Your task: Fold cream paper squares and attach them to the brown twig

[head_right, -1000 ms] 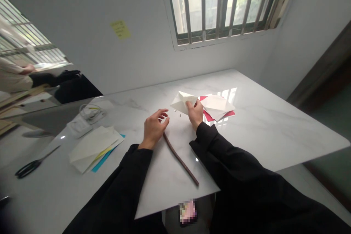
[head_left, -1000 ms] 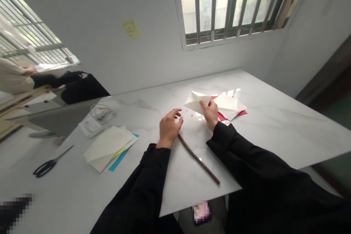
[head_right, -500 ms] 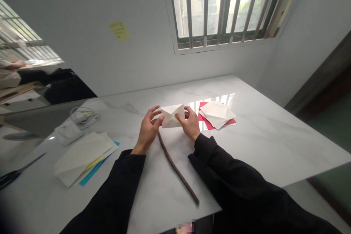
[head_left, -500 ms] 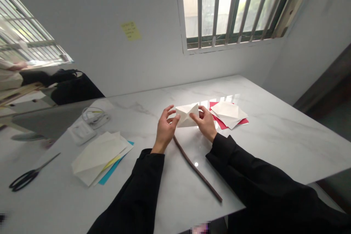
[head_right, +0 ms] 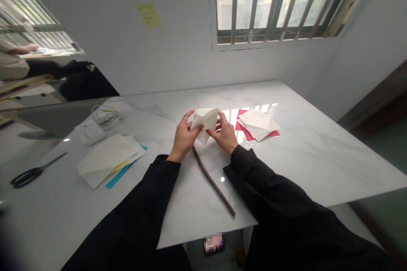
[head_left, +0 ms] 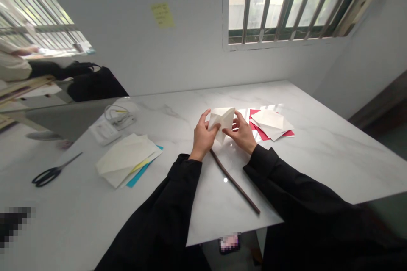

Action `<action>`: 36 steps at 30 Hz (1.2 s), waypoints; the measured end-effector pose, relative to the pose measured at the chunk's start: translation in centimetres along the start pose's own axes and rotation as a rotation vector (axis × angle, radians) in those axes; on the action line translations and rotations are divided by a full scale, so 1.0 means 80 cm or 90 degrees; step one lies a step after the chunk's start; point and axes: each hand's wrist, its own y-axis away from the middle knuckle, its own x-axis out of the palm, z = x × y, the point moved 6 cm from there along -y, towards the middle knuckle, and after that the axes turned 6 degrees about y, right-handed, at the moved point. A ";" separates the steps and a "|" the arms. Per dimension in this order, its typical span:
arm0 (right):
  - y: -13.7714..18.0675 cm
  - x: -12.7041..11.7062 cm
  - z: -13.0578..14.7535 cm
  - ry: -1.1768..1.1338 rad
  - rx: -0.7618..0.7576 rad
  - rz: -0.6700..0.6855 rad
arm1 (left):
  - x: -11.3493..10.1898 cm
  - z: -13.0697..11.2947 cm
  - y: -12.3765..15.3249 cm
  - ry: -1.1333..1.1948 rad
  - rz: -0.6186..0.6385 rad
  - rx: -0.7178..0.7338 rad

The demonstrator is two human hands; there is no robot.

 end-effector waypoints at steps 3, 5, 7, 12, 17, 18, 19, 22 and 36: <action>0.000 -0.002 0.000 0.001 0.001 -0.018 | 0.005 0.009 -0.002 0.096 0.010 -0.052; -0.001 -0.002 -0.002 -0.011 0.011 -0.029 | 0.001 0.017 -0.004 0.154 -0.033 -0.076; -0.003 0.000 -0.009 -0.037 0.042 -0.036 | -0.006 0.027 -0.005 0.206 -0.101 -0.100; -0.003 0.009 -0.017 -0.083 0.112 0.021 | -0.016 0.041 -0.005 0.236 -0.132 -0.150; 0.006 -0.006 0.019 -0.006 -0.037 -0.048 | -0.015 -0.007 0.003 -0.065 -0.075 0.059; 0.007 -0.009 0.023 0.004 -0.049 -0.062 | -0.012 -0.017 0.006 -0.115 -0.062 0.099; 0.007 -0.011 0.025 0.009 -0.051 -0.070 | -0.010 -0.025 0.010 -0.144 -0.050 0.125; 0.002 -0.015 0.016 -0.012 -0.004 -0.084 | -0.007 -0.032 0.012 -0.136 -0.037 0.131; -0.016 -0.019 -0.029 -0.303 0.170 -0.106 | 0.006 0.007 0.011 0.226 0.166 -0.173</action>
